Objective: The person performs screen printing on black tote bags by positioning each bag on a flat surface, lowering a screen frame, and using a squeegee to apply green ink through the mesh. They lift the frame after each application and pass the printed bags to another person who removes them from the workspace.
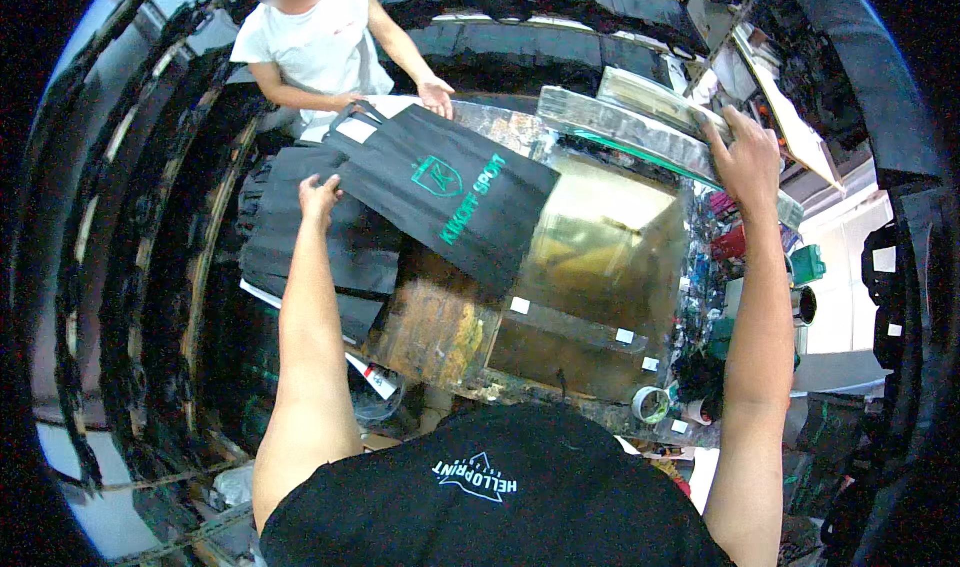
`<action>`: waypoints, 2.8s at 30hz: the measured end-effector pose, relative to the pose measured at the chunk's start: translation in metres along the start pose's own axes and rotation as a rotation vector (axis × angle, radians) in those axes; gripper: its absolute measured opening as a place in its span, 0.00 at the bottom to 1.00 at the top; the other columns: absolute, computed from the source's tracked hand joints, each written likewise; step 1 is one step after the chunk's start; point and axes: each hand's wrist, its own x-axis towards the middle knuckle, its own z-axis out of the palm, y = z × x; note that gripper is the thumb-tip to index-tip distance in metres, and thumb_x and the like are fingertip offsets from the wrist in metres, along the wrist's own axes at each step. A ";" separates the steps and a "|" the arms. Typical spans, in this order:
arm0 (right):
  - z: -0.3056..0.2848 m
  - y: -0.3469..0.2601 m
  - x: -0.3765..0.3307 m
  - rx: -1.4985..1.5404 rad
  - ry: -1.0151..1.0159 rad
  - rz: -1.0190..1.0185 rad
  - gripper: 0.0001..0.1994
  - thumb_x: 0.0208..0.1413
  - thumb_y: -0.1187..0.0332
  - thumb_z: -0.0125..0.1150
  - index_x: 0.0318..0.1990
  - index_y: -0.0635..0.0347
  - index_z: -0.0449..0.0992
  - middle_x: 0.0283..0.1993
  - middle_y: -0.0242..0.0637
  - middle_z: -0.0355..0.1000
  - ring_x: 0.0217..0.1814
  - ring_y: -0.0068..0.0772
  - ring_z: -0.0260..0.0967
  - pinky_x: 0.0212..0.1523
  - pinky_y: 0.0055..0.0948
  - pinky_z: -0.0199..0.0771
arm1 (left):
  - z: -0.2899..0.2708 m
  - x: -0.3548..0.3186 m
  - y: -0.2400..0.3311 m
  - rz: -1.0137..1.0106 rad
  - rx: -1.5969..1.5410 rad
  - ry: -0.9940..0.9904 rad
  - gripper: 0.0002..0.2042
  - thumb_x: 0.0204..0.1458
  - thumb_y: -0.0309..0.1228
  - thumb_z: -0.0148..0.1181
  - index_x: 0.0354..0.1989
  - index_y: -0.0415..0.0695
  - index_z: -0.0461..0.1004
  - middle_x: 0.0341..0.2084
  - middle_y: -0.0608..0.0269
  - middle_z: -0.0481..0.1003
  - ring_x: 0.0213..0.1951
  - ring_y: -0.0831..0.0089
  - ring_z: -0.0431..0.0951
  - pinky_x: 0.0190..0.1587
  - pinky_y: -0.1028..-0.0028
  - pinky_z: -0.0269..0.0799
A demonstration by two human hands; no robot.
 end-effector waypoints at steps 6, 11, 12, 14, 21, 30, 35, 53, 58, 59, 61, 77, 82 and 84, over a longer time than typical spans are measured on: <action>0.005 -0.004 -0.018 -0.022 0.086 -0.084 0.25 0.60 0.44 0.59 0.46 0.58 0.80 0.45 0.47 0.80 0.51 0.49 0.75 0.57 0.47 0.66 | -0.049 -0.094 -0.097 0.567 0.590 -0.058 0.43 0.58 0.56 0.61 0.73 0.36 0.58 0.69 0.37 0.61 0.71 0.43 0.58 0.72 0.52 0.52; -0.011 -0.028 -0.017 0.039 0.067 -0.041 0.25 0.61 0.43 0.58 0.42 0.60 0.79 0.43 0.47 0.79 0.49 0.50 0.75 0.53 0.46 0.65 | -0.071 -0.159 -0.138 0.485 1.189 -0.194 0.44 0.60 0.64 0.50 0.78 0.49 0.49 0.78 0.50 0.43 0.78 0.47 0.37 0.75 0.41 0.30; -0.012 -0.028 -0.016 0.037 0.083 -0.040 0.25 0.61 0.42 0.57 0.41 0.60 0.79 0.43 0.47 0.79 0.49 0.50 0.75 0.53 0.46 0.64 | -0.072 -0.158 -0.143 0.492 1.178 -0.187 0.44 0.61 0.64 0.49 0.78 0.49 0.49 0.79 0.50 0.42 0.78 0.47 0.37 0.75 0.41 0.30; -0.012 -0.022 -0.017 0.032 0.051 -0.016 0.27 0.62 0.40 0.55 0.39 0.61 0.78 0.42 0.47 0.79 0.51 0.49 0.74 0.56 0.49 0.63 | -0.066 -0.151 -0.140 0.458 1.185 -0.204 0.41 0.63 0.62 0.46 0.78 0.51 0.49 0.79 0.53 0.42 0.79 0.50 0.37 0.76 0.42 0.31; -0.008 -0.025 -0.028 0.039 0.130 -0.045 0.27 0.60 0.40 0.58 0.34 0.59 0.78 0.38 0.46 0.79 0.44 0.50 0.76 0.52 0.48 0.66 | -0.075 -0.129 -0.138 0.426 1.207 -0.205 0.25 0.70 0.49 0.39 0.73 0.59 0.63 0.74 0.59 0.59 0.75 0.57 0.54 0.74 0.42 0.40; -0.016 -0.026 -0.027 0.054 0.113 -0.038 0.27 0.60 0.40 0.57 0.35 0.59 0.78 0.34 0.47 0.79 0.43 0.48 0.76 0.52 0.49 0.64 | -0.038 -0.164 0.041 0.744 1.056 -0.616 0.23 0.68 0.46 0.45 0.61 0.47 0.75 0.53 0.48 0.79 0.53 0.44 0.78 0.56 0.50 0.73; -0.011 -0.030 -0.016 0.068 0.094 -0.048 0.25 0.58 0.42 0.59 0.35 0.58 0.79 0.33 0.46 0.78 0.44 0.49 0.76 0.52 0.49 0.65 | 0.101 -0.238 -0.027 0.699 1.080 -0.826 0.25 0.68 0.49 0.42 0.60 0.45 0.73 0.48 0.41 0.80 0.51 0.44 0.80 0.53 0.48 0.74; -0.004 -0.001 0.006 0.014 0.021 -0.055 0.28 0.63 0.39 0.51 0.40 0.57 0.80 0.37 0.47 0.80 0.46 0.51 0.77 0.48 0.50 0.69 | 0.299 -0.387 -0.101 1.159 0.933 -1.072 0.55 0.48 0.80 0.42 0.78 0.53 0.52 0.78 0.45 0.41 0.77 0.38 0.34 0.69 0.28 0.23; 0.005 0.003 0.016 0.076 0.061 -0.064 0.35 0.62 0.32 0.46 0.35 0.59 0.82 0.35 0.49 0.81 0.43 0.51 0.80 0.49 0.53 0.69 | 0.324 -0.425 -0.114 1.239 0.837 -1.000 0.55 0.47 0.80 0.44 0.77 0.51 0.54 0.77 0.42 0.43 0.77 0.37 0.36 0.69 0.27 0.22; 0.006 0.004 0.017 0.096 0.064 -0.057 0.38 0.61 0.30 0.44 0.34 0.60 0.83 0.35 0.50 0.81 0.43 0.51 0.80 0.50 0.54 0.69 | 0.325 -0.432 -0.114 1.233 0.833 -0.989 0.55 0.47 0.79 0.45 0.77 0.51 0.55 0.77 0.42 0.43 0.77 0.37 0.37 0.69 0.27 0.22; 0.000 0.003 0.021 0.064 0.038 -0.053 0.34 0.62 0.33 0.47 0.35 0.59 0.82 0.34 0.48 0.80 0.42 0.51 0.79 0.49 0.52 0.70 | 0.327 -0.444 -0.118 1.231 0.803 -0.971 0.55 0.47 0.79 0.45 0.77 0.50 0.55 0.77 0.41 0.44 0.77 0.37 0.37 0.69 0.27 0.22; 0.006 0.007 0.017 0.080 0.105 -0.101 0.34 0.62 0.33 0.48 0.34 0.60 0.82 0.33 0.50 0.80 0.39 0.54 0.79 0.47 0.52 0.72 | 0.247 -0.458 -0.126 1.162 0.745 -1.080 0.59 0.43 0.78 0.52 0.77 0.47 0.51 0.77 0.38 0.41 0.77 0.39 0.35 0.70 0.29 0.25; -0.001 0.005 0.014 0.072 0.064 -0.095 0.25 0.62 0.43 0.55 0.43 0.59 0.81 0.41 0.50 0.79 0.47 0.51 0.77 0.48 0.49 0.69 | 0.238 -0.452 -0.123 1.223 0.749 -1.061 0.56 0.46 0.78 0.49 0.75 0.45 0.57 0.74 0.34 0.48 0.75 0.35 0.44 0.70 0.28 0.32; -0.013 -0.003 0.017 0.092 -0.026 -0.047 0.24 0.61 0.44 0.57 0.40 0.59 0.79 0.39 0.49 0.79 0.48 0.51 0.76 0.48 0.49 0.67 | 0.232 -0.444 -0.130 1.198 0.719 -1.066 0.52 0.52 0.75 0.46 0.75 0.44 0.55 0.74 0.35 0.49 0.74 0.33 0.48 0.70 0.31 0.39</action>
